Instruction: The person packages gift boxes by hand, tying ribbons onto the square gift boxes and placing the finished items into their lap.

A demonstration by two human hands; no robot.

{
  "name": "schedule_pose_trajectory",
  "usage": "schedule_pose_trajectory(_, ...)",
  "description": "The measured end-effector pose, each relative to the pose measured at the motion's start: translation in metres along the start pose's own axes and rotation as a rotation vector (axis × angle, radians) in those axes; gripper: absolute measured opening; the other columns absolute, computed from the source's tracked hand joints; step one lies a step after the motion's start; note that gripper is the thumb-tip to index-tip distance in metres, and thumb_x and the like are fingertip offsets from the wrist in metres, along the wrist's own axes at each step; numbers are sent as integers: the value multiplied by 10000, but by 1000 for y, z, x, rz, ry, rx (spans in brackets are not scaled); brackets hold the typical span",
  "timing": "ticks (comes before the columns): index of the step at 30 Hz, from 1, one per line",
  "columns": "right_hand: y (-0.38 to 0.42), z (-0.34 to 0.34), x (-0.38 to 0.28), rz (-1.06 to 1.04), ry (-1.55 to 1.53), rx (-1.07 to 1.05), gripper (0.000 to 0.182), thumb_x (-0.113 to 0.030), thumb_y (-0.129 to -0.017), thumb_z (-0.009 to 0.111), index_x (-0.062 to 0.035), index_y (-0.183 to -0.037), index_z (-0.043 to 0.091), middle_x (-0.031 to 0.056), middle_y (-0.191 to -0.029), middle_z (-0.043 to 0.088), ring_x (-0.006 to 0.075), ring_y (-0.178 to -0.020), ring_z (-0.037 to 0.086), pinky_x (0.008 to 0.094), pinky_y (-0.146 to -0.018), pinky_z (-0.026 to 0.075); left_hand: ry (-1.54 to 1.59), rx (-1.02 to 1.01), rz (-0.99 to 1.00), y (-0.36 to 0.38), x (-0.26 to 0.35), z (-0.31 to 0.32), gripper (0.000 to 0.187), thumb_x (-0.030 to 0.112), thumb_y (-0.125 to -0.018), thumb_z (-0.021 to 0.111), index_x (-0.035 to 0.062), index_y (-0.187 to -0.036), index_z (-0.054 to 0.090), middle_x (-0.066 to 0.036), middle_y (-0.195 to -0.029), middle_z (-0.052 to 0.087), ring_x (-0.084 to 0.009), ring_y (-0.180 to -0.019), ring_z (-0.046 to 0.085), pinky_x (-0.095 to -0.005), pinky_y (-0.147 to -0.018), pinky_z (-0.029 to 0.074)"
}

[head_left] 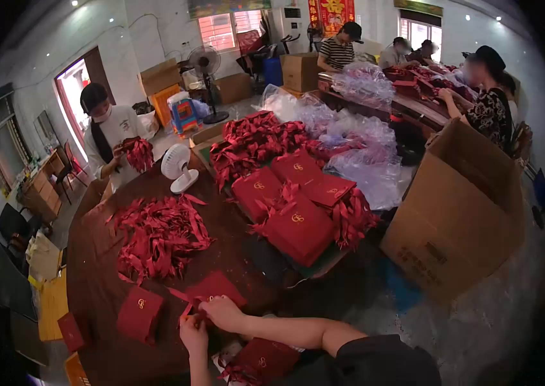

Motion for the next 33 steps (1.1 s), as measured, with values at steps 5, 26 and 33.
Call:
schedule_pose_trajectory(5, -4, 3, 1, -125, 187, 85, 108, -165, -836, 609, -108, -886, 685, 52, -987, 606, 259, -1022, 551, 410, -862, 448, 186, -30, -59, -5, -26, 15, 205, -9, -752, 754, -3, -949, 701, -122, -911, 597, -262, -787, 617, -364, -746, 525)
schedule_pose_trajectory(26, -4, -30, 45, -24, -643, 28, 477, -95, -816, 794, -24, -1235, 576, 144, -1302, 487, 261, -1179, 544, 328, -891, 561, -338, 349, -143, 48, -53, -66, 92, 143, -875, 683, 138, -963, 709, -108, -1019, 597, -348, -884, 631, -449, -743, 519)
schedule_pose_trajectory(33, -4, -70, 27, -319, -244, -214, 706, -349, -744, 841, -77, -1332, 562, 133, -1463, 452, 365, -1389, 379, 488, -1151, 330, -327, 184, 353, 25, 7, -39, 481, 162, -863, 719, 88, -1322, 598, -191, -1304, 566, -405, -1132, 530, -492, -953, 465)
Point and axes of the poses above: each hand's wrist, its own y-axis away from the middle knuckle, its own z-axis out of the palm, x = y × z, the point moved 2 cm from there along -y, towards the middle knuckle
